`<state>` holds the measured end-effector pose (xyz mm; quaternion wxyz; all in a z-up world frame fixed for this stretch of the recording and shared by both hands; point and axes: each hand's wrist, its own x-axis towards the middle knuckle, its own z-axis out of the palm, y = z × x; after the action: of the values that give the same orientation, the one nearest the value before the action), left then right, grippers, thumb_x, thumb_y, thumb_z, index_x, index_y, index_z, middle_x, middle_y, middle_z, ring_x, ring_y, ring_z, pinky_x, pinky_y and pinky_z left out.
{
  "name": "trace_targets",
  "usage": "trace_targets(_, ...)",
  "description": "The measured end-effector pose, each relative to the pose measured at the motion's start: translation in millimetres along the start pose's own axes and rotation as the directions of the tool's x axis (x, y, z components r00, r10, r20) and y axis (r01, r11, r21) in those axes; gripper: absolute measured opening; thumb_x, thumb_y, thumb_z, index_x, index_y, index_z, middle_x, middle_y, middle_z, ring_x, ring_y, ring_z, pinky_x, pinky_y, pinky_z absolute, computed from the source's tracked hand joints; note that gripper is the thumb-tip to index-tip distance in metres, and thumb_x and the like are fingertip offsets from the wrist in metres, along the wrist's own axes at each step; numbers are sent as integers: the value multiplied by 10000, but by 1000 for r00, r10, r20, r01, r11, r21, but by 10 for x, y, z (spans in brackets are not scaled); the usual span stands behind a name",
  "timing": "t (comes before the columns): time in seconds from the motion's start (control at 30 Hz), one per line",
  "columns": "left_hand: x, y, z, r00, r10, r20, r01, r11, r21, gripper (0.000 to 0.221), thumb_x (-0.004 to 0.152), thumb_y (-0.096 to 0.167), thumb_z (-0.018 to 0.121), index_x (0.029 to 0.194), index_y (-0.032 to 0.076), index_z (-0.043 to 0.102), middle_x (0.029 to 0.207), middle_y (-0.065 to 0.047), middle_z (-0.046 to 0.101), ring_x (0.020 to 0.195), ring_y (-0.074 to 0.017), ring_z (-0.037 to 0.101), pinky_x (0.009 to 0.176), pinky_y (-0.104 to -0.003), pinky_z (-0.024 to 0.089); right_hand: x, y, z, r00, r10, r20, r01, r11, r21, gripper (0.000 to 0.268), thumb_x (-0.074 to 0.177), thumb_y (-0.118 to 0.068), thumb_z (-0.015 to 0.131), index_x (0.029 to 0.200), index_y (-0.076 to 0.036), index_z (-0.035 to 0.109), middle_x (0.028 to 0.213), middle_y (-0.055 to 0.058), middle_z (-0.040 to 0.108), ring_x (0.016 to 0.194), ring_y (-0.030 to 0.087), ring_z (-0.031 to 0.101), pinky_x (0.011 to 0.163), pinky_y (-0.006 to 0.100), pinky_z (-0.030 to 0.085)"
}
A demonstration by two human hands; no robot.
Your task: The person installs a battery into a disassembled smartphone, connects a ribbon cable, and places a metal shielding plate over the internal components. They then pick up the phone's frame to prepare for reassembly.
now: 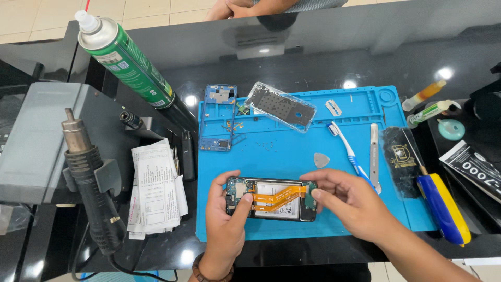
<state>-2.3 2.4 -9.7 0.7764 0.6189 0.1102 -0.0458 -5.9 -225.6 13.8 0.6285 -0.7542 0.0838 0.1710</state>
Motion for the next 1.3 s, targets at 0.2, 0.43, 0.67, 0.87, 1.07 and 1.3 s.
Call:
trace_targets(0.2, -18, -63, -26, 999, 34, 0, -34, 999, -24, 397, 832, 67, 618, 1217, 44, 524, 855, -109, 622, 723, -143, 588, 631, -282, 524, -27, -36, 122, 993, -67, -97, 53, 988, -142, 323, 823, -186, 678, 1131, -115, 744, 656, 1, 543, 594, 111, 523, 569, 267, 458)
trace_targets(0.43, -37, -124, -53, 992, 129, -5, -128, 991, 44, 401, 822, 86, 635, 1209, 46, 537, 857, -88, 632, 699, -126, 570, 631, -263, 501, -21, 10, 161, 986, -28, -163, -3, 983, -185, 321, 832, -256, 649, 1115, -162, 766, 705, 9, 581, 651, 127, 526, 544, 288, 434)
trace_targets(0.67, -43, -134, -62, 993, 116, -9, -114, 989, 95, 408, 823, 120, 638, 1213, 61, 535, 884, -97, 651, 728, -137, 601, 650, -288, 546, 3, 3, 194, 985, 21, -170, -45, 989, -140, 306, 846, -244, 620, 1112, -164, 749, 767, 50, 640, 816, 136, 602, 546, 308, 578)
trace_targets(0.87, -31, -190, -64, 991, 136, -10, -135, 989, 52, 412, 822, 114, 637, 1214, 54, 528, 878, -114, 643, 757, -153, 614, 657, -310, 577, 21, 51, 207, 984, 8, -180, -42, 982, -182, 305, 847, -266, 608, 1112, -193, 739, 820, 34, 703, 851, 130, 627, 568, 309, 593)
trace_targets(1.07, -37, -178, -58, 993, 115, -23, -112, 990, 83, 410, 822, 116, 638, 1214, 57, 534, 837, -104, 632, 707, -144, 590, 620, -306, 564, 21, 56, 207, 984, -30, -177, -4, 982, -190, 285, 854, -258, 600, 1087, -179, 746, 768, 28, 713, 791, 123, 630, 567, 299, 562)
trace_targets(1.3, -33, -203, -65, 991, 133, -33, -128, 984, 124, 405, 821, 114, 641, 1209, 53, 545, 800, -85, 613, 662, -134, 548, 602, -282, 504, 24, 55, 209, 985, -76, -157, 51, 986, -158, 258, 854, -267, 582, 1037, -161, 729, 928, 23, 800, 899, 124, 720, 619, 280, 637)
